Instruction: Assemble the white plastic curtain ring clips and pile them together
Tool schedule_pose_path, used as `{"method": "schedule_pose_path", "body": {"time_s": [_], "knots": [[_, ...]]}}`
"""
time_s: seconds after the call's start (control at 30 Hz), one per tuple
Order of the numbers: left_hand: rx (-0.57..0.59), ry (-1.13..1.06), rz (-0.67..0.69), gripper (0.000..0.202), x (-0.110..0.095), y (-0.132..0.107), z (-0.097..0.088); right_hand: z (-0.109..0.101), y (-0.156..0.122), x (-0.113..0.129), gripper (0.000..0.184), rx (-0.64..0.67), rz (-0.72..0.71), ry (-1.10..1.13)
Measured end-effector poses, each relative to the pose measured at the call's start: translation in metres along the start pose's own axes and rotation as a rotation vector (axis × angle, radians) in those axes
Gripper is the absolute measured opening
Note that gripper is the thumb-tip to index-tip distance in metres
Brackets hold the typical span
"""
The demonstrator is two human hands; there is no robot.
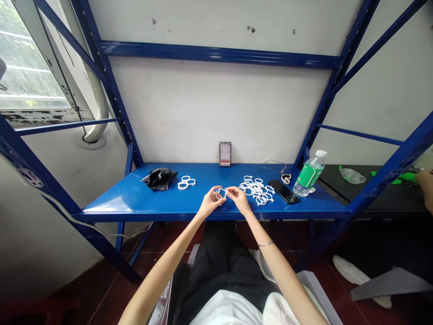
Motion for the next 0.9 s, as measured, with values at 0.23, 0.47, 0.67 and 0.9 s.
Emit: {"method": "schedule_pose_path", "body": {"time_s": [0.23,0.47,0.67,0.9], "knots": [[-0.127,0.341,0.142,0.045,-0.012,-0.003,-0.003,0.001,-0.004,0.008,0.022,-0.011,-0.036,-0.028],[-0.101,0.376,0.169,0.044,-0.01,-0.002,-0.003,0.002,-0.013,0.023,0.021,-0.091,-0.153,-0.216],[-0.126,0.387,0.195,0.041,-0.012,-0.004,-0.003,0.003,-0.014,0.024,0.021,-0.092,-0.182,-0.26],[-0.144,0.468,0.242,0.036,-0.016,-0.006,-0.006,0.006,-0.016,0.028,0.019,-0.101,-0.222,-0.323]]}}
Point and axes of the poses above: each hand's wrist, its own y-axis towards the middle knuckle, its own z-axis out of the palm, x = y × z, the point moved 8 cm from there along y, towards the middle knuckle, and after that the axes turned 1 degree about z, right-handed, at the moved point
